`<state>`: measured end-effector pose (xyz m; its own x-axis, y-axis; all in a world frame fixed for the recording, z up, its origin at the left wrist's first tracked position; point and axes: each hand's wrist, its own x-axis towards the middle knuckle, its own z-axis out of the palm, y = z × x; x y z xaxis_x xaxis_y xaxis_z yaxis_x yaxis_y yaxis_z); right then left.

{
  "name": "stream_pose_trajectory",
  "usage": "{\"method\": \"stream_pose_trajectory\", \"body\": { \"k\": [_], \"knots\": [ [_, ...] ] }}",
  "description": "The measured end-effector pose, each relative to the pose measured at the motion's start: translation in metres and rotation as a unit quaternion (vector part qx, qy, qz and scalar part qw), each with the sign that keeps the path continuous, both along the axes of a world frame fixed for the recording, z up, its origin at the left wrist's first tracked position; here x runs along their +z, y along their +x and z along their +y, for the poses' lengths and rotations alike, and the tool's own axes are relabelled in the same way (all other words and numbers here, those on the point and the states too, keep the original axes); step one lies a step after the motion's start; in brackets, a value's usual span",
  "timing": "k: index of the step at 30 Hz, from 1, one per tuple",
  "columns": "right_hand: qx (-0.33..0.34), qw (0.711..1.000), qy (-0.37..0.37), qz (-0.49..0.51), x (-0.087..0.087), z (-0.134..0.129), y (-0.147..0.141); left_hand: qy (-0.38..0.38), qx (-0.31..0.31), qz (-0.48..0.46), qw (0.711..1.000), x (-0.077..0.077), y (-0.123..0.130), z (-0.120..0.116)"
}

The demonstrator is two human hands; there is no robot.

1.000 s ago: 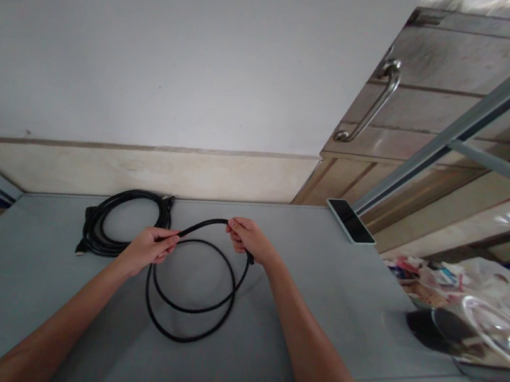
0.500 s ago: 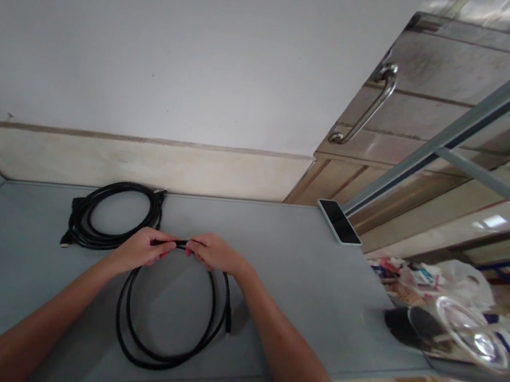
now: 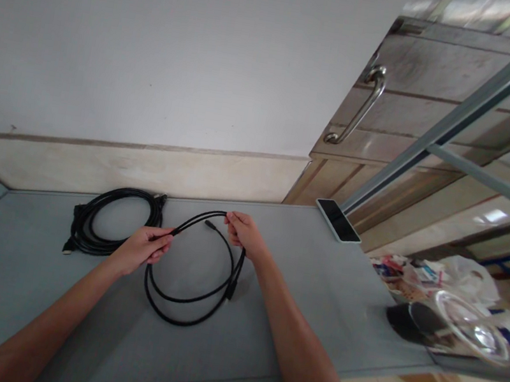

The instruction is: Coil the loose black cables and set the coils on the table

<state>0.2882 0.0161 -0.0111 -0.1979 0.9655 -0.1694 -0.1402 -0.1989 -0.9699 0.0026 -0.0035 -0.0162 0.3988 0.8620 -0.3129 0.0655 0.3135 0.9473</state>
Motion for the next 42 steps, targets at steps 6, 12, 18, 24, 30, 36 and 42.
{"method": "stream_pose_trajectory", "body": {
  "k": [6,12,18,24,30,36,42],
  "knots": [
    [0.07,0.997,-0.026,-0.013,0.007,-0.008,-0.01,0.015,0.003,0.025,1.0,-0.003,-0.011,0.007],
    [0.194,0.974,-0.015,-0.113,0.007,-0.019,-0.026,0.035,-0.05,0.062,0.996,-0.004,-0.01,0.005],
    [0.131,0.982,0.006,-0.135,-0.008,-0.016,-0.042,0.017,-0.035,0.036,0.999,0.003,-0.004,0.0],
    [-0.096,0.995,0.02,0.008,-0.014,-0.001,-0.028,0.016,0.041,-0.033,0.998,0.007,-0.001,0.004],
    [-0.19,0.979,0.037,0.063,-0.014,0.002,-0.023,0.011,0.049,-0.068,0.996,0.002,0.0,0.006],
    [-0.108,0.994,0.025,0.007,-0.007,0.001,-0.017,0.024,0.064,-0.036,0.997,-0.002,-0.008,0.009],
    [0.029,0.972,0.093,-0.215,0.003,-0.005,-0.015,0.099,0.022,0.082,0.991,0.001,-0.011,0.009]
  ]
}}
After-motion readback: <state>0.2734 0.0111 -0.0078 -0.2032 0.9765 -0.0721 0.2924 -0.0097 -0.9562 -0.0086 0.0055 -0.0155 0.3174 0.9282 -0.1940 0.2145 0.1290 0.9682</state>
